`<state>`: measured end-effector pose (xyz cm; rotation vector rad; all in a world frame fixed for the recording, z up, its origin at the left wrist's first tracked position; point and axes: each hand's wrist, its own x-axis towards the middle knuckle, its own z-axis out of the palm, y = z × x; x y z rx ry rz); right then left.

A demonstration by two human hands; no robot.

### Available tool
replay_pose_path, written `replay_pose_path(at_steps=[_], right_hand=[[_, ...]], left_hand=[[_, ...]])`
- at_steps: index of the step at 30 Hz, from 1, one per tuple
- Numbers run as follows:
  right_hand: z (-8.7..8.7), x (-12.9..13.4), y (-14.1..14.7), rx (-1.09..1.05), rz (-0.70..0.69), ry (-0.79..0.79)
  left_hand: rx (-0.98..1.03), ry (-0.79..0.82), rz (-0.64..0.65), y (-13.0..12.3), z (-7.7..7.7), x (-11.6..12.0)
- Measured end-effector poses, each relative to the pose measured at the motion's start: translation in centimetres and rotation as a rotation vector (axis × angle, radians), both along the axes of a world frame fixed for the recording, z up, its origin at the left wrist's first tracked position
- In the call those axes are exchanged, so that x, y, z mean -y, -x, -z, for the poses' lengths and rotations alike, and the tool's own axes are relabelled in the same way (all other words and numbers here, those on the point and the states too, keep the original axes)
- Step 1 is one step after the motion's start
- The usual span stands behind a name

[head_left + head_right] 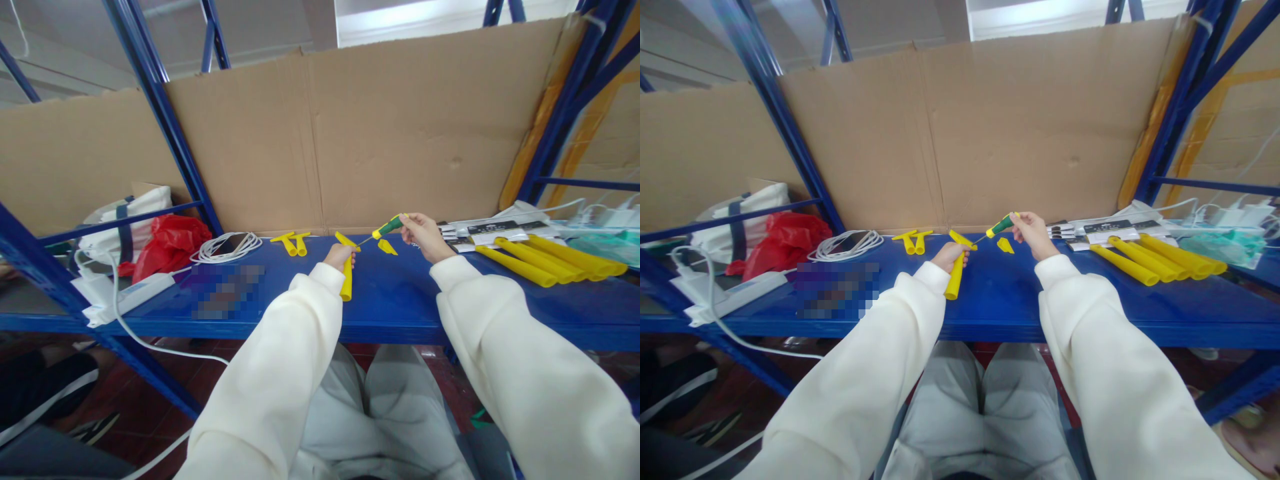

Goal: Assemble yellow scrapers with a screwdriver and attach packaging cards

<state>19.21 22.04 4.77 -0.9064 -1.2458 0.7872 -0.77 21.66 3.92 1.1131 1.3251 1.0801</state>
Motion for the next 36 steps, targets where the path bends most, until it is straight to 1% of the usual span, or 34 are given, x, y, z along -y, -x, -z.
replay_pose_path(at_steps=[7,14,19,26,36], right_hand=[[-0.09,0.17,0.1,0.009,0.025,0.013],[-0.17,0.23,0.18,0.037,0.093,0.064],[-0.28,0.49,0.27,0.032,0.053,0.069],[-0.33,0.62,0.25,0.0,-0.066,0.049],[-0.02,0.18,0.09,0.037,0.006,0.019]], left_hand=[[-0.02,0.0,0.003,-0.06,-0.09,0.24],[-0.02,-0.005,0.001,-0.05,-0.07,0.21],[-0.024,-0.004,-0.001,-0.11,-0.21,0.39],[-0.016,-0.01,0.001,-0.06,-0.07,0.23],[-0.024,-0.008,-0.002,-0.07,-0.12,0.28]])
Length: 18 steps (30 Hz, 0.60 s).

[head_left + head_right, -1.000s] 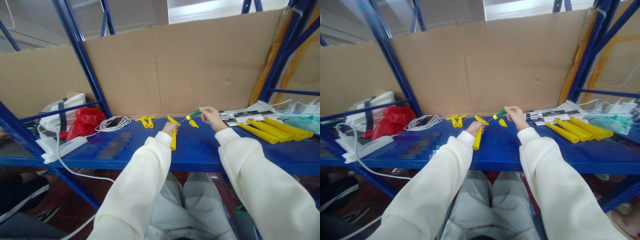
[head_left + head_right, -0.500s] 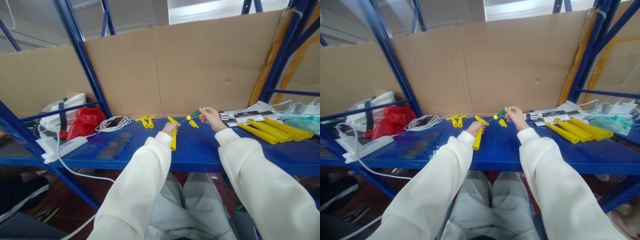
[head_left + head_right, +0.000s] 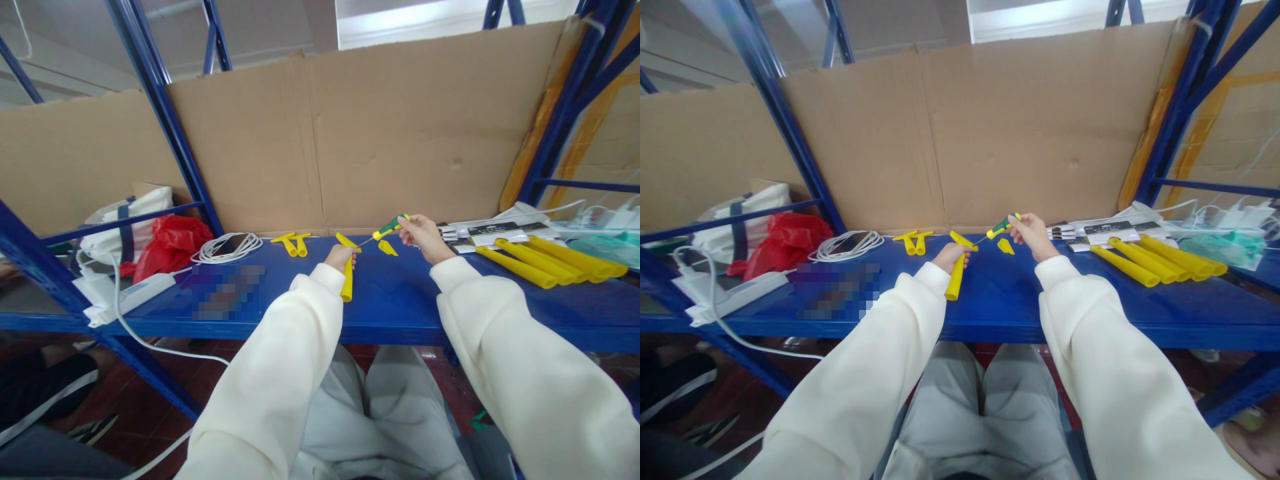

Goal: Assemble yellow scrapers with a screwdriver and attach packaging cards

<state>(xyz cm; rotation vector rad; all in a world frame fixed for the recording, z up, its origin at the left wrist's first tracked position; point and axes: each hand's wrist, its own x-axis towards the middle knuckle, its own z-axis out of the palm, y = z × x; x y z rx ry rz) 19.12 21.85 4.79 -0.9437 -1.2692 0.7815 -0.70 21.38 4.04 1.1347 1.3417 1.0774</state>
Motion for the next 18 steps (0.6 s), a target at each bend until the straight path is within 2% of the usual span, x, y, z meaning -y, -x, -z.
replay_pose_path(at_steps=[18], right_hand=[[-0.08,0.35,0.27,0.017,0.026,0.003]], left_hand=[[0.034,0.003,0.002,0.1,0.21,-0.32]])
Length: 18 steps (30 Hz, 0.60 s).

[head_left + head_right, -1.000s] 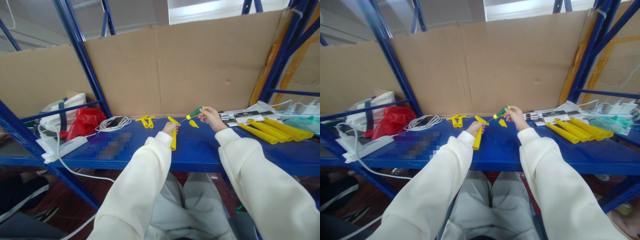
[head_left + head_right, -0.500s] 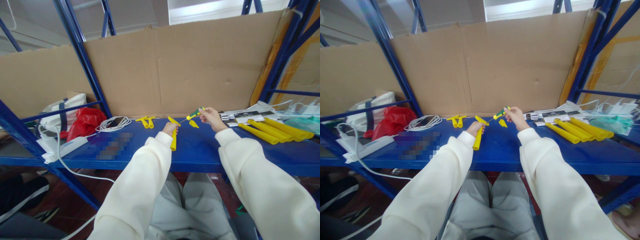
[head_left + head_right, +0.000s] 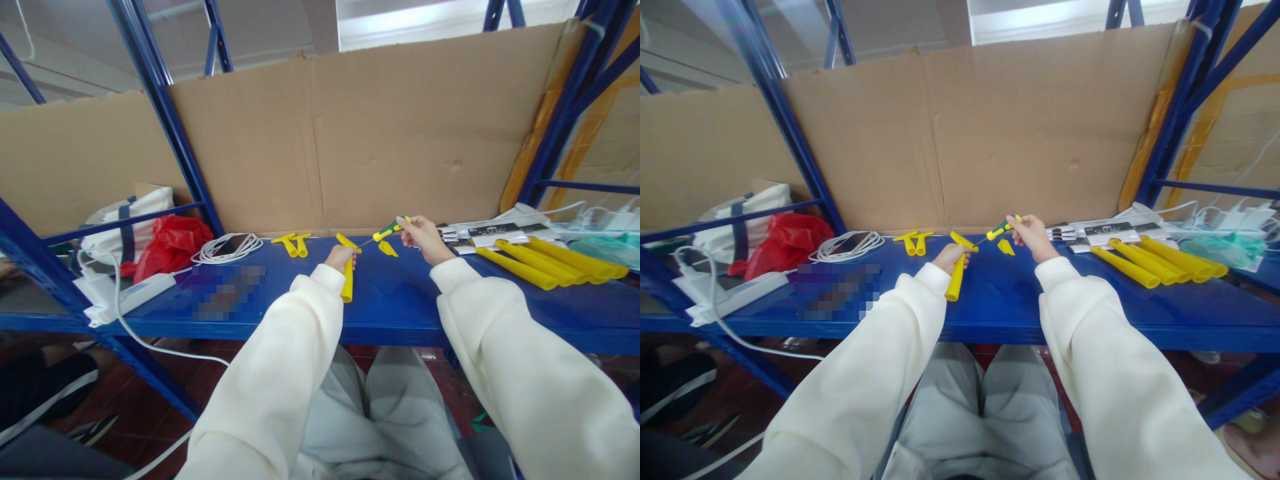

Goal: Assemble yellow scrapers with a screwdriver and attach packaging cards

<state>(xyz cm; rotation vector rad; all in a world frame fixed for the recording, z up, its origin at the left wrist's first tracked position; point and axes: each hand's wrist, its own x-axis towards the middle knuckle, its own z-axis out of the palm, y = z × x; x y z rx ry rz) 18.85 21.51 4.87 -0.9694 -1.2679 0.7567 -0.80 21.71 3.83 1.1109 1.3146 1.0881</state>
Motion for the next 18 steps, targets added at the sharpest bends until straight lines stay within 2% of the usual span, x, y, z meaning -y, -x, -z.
replay_pose_path(at_steps=[18], right_hand=[[-0.3,0.15,0.1,-0.051,0.036,0.096]], left_hand=[[-0.018,-0.004,-0.012,-0.08,-0.05,0.03]])
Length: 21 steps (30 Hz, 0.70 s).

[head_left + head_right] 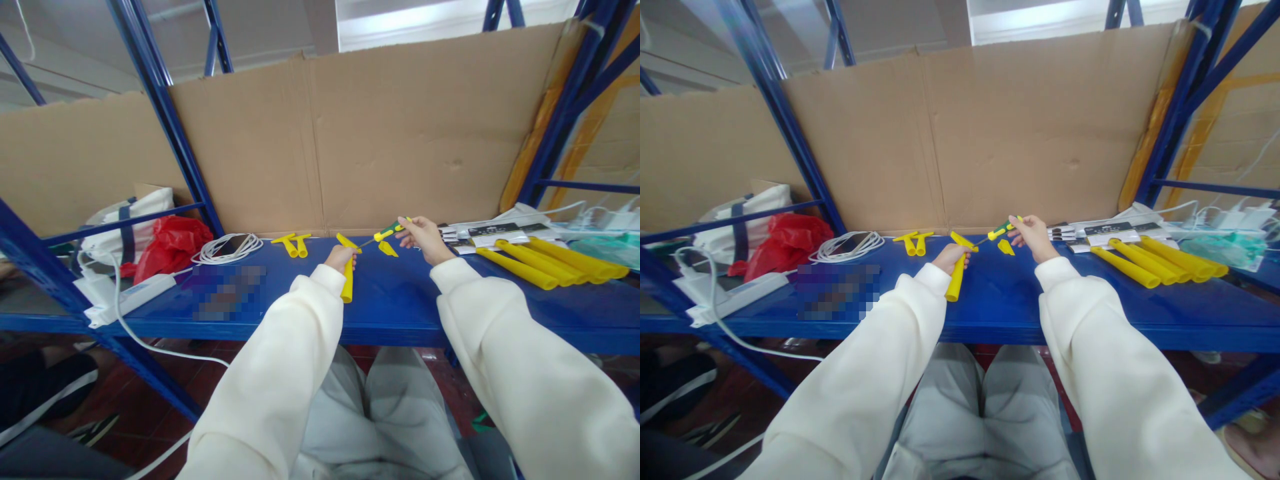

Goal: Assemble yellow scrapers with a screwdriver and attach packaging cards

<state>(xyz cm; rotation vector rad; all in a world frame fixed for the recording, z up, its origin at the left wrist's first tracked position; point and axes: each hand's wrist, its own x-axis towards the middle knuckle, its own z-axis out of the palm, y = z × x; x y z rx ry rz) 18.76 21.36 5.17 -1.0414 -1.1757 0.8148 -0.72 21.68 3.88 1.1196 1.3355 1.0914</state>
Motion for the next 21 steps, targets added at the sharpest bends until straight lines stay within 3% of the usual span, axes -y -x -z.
replay_pose_path(at_steps=[21], right_hand=[[-0.28,0.43,0.36,-0.007,0.021,0.03]], left_hand=[[0.006,-0.004,0.023,0.01,0.0,0.07]])
